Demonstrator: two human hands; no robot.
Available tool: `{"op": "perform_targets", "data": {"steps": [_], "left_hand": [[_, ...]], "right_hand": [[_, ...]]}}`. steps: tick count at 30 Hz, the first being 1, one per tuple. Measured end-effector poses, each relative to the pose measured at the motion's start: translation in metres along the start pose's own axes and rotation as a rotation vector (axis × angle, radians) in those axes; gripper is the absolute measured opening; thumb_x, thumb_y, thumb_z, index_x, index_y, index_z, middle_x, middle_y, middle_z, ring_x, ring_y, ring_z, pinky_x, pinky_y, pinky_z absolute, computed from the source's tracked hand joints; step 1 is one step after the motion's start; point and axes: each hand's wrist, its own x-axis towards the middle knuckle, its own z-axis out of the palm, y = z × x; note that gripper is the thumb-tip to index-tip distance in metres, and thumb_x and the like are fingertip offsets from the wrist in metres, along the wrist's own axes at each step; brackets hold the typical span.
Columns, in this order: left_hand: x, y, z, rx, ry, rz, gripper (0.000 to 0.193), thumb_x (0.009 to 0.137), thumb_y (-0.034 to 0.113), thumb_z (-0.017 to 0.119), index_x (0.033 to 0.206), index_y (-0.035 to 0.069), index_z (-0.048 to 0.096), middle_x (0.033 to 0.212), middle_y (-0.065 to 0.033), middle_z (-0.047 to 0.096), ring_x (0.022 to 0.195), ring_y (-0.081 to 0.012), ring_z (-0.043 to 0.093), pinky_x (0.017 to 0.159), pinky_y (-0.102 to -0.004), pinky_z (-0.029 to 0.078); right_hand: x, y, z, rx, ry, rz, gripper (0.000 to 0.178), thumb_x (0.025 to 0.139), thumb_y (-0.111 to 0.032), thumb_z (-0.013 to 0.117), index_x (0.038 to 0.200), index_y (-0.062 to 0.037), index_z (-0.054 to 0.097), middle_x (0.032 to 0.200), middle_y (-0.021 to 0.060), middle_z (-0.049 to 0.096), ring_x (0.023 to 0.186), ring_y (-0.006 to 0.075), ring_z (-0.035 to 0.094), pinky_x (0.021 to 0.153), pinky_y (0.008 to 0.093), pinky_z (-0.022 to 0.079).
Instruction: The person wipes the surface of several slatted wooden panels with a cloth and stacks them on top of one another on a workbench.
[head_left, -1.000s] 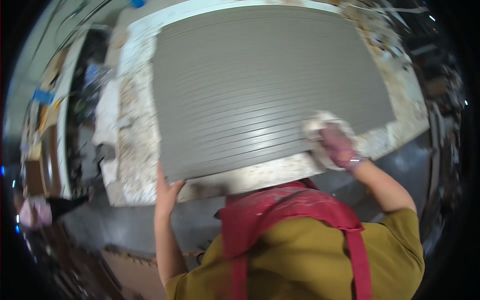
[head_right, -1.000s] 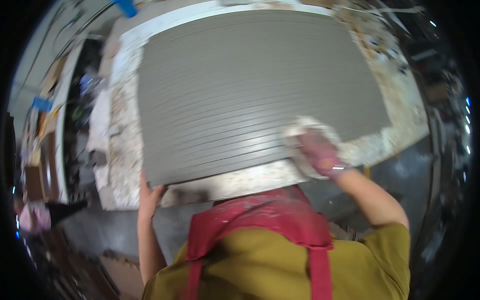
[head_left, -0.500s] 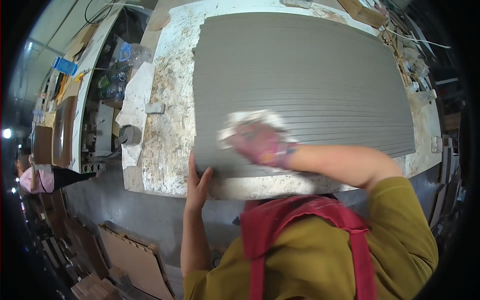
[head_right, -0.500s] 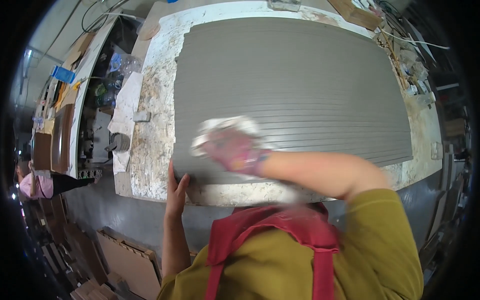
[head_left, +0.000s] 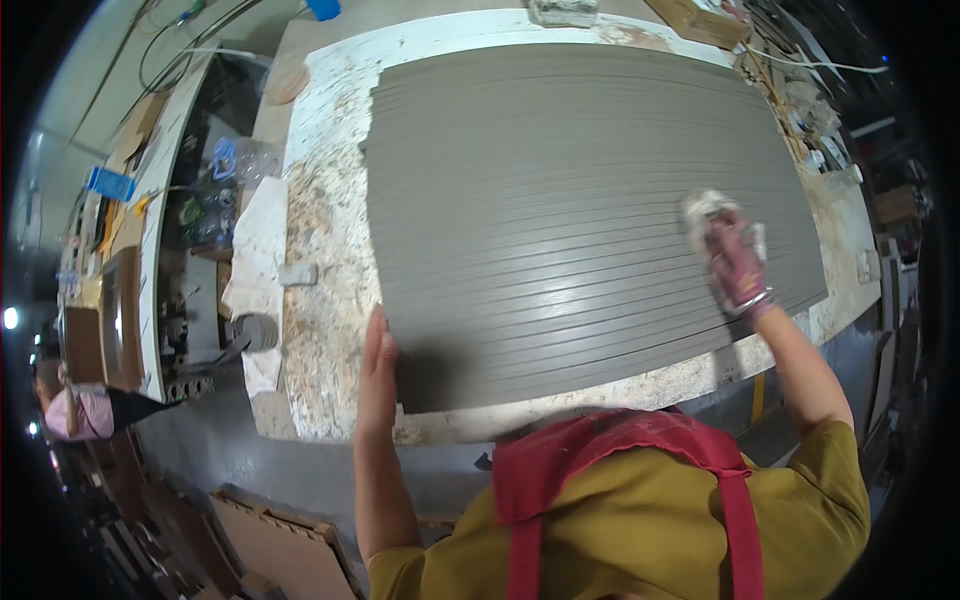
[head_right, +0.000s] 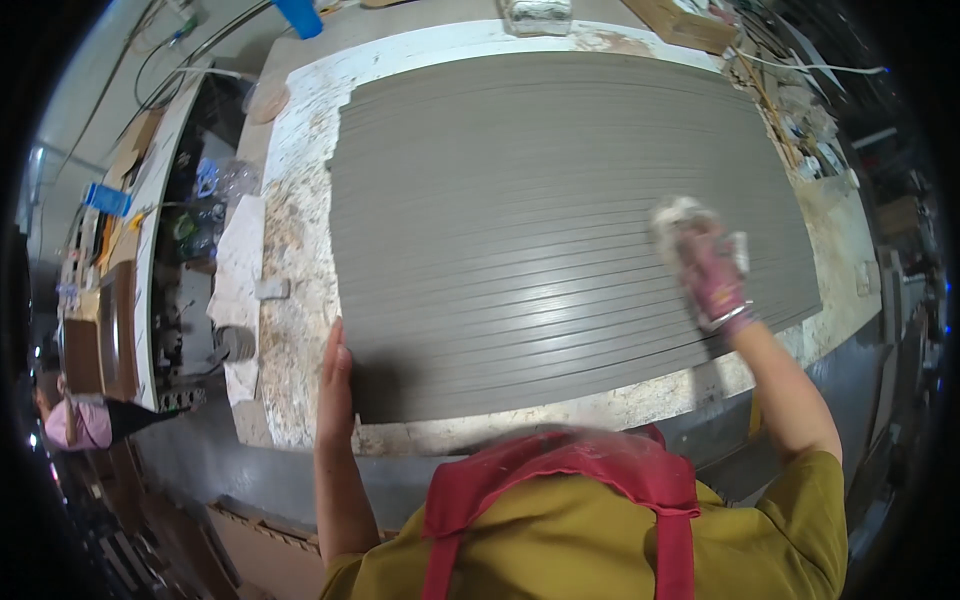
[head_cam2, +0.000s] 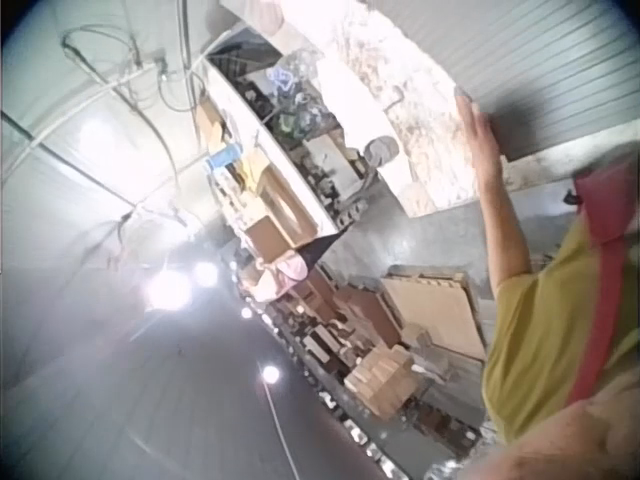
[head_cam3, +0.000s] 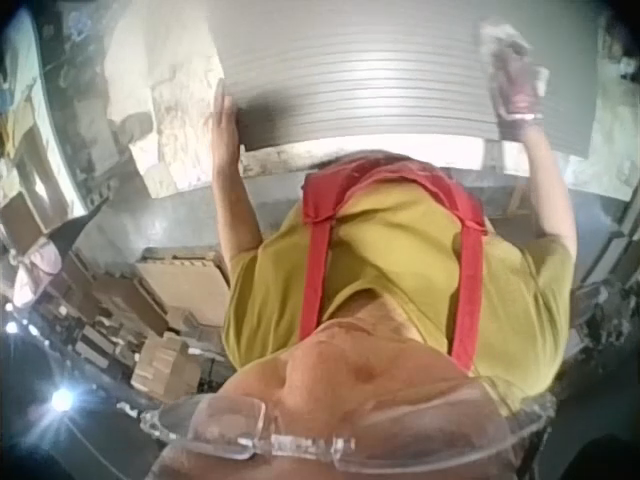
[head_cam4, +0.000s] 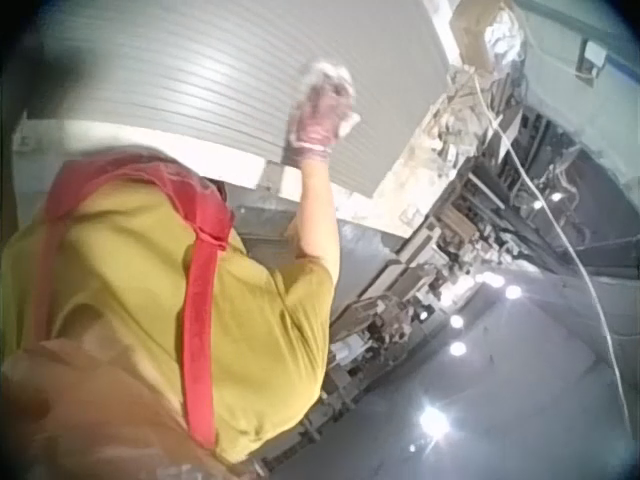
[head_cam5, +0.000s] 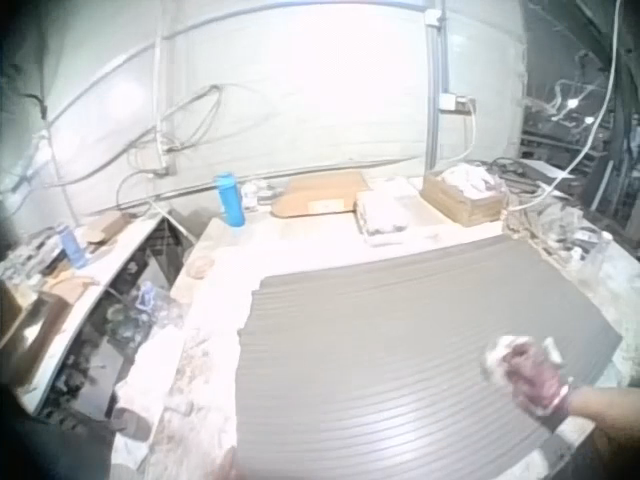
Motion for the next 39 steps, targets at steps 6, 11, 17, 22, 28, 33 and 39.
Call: {"op": "perform_targets", "data": {"steps": [6, 11, 17, 22, 28, 33, 39], "left_hand": [[0.012, -0.019, 0.014, -0.088, -0.047, 0.028, 0.052, 0.101, 0.02, 0.042, 0.147, 0.0, 0.027, 0.147, -0.0122, 0.036, 0.133, -0.0207, 0.036, 0.109, -0.0305, 0.027], [0.012, -0.027, 0.007, -0.154, -0.016, -0.024, 0.054, 0.1, 0.019, 0.042, 0.147, 0.0, 0.026, 0.148, -0.0147, 0.033, 0.132, -0.022, 0.035, 0.109, -0.0305, 0.027], [0.025, -0.024, -0.007, -0.113, -0.081, -0.032, 0.054, 0.101, 0.033, 0.032, 0.144, 0.0, 0.033, 0.147, -0.0163, 0.036, 0.131, -0.026, 0.038, 0.109, -0.0352, 0.029], [0.042, 0.026, 0.011, 0.221, 0.081, 0.354, 0.06, 0.102, 0.039, 0.032, 0.146, -0.002, 0.028, 0.151, -0.016, 0.03, 0.14, -0.0276, 0.028, 0.113, -0.0409, 0.02], [0.082, 0.073, 0.082, 0.933, -0.13, 0.829, 0.055, 0.095, 0.032, 0.048, 0.142, 0.005, 0.038, 0.151, -0.0163, 0.03, 0.139, -0.0346, 0.027, 0.113, -0.0479, 0.02], [0.092, 0.064, 0.122, 1.251, -0.186, 0.819, 0.055, 0.091, 0.036, 0.051, 0.14, 0.011, 0.042, 0.153, -0.0103, 0.028, 0.139, -0.0353, 0.025, 0.111, -0.0533, 0.019], [0.095, 0.062, 0.098, 1.281, -0.164, 0.763, 0.058, 0.089, 0.035, 0.055, 0.139, 0.01, 0.042, 0.15, -0.0124, 0.031, 0.139, -0.0343, 0.026, 0.111, -0.0525, 0.019]], "right_hand": [[0.014, 0.026, 0.001, -0.742, 0.359, -0.335, 0.026, 0.093, -0.017, 0.047, 0.112, -0.0015, 0.055, 0.118, 0.0198, 0.054, 0.107, 0.0374, 0.053, 0.092, 0.0454, 0.042], [0.022, -0.165, 0.188, -0.47, -0.366, -0.753, 0.03, 0.09, -0.022, 0.051, 0.115, -0.0063, 0.054, 0.124, 0.0148, 0.055, 0.117, 0.0321, 0.051, 0.1, 0.0478, 0.039], [-0.015, -0.206, 0.257, -0.04, -0.261, -1.033, 0.022, 0.087, -0.025, 0.055, 0.1, -0.0104, 0.064, 0.121, 0.0117, 0.06, 0.115, 0.0302, 0.054, 0.1, 0.046, 0.04], [0.028, -0.053, 0.105, -0.672, -0.019, -0.58, 0.04, 0.089, -0.019, 0.052, 0.128, -0.0103, 0.051, 0.127, 0.0137, 0.055, 0.105, 0.0312, 0.058, 0.092, 0.0468, 0.046], [-0.017, 0.079, -0.105, -0.646, 0.557, 0.096, 0.027, 0.092, -0.019, 0.048, 0.112, -0.0023, 0.057, 0.118, 0.0203, 0.056, 0.097, 0.0388, 0.059, 0.088, 0.045, 0.046], [-0.015, 0.003, 0.019, -1.067, 0.09, -0.276, 0.034, 0.084, -0.012, 0.052, 0.111, 0.0083, 0.052, 0.1, 0.0238, 0.06, 0.081, 0.0318, 0.063, 0.075, 0.0415, 0.053], [-0.007, 0.085, -0.031, -0.782, 0.176, -0.307, 0.044, 0.093, -0.009, 0.042, 0.136, -0.0009, 0.04, 0.14, 0.0216, 0.04, 0.132, 0.0356, 0.038, 0.11, 0.0395, 0.033]]}}
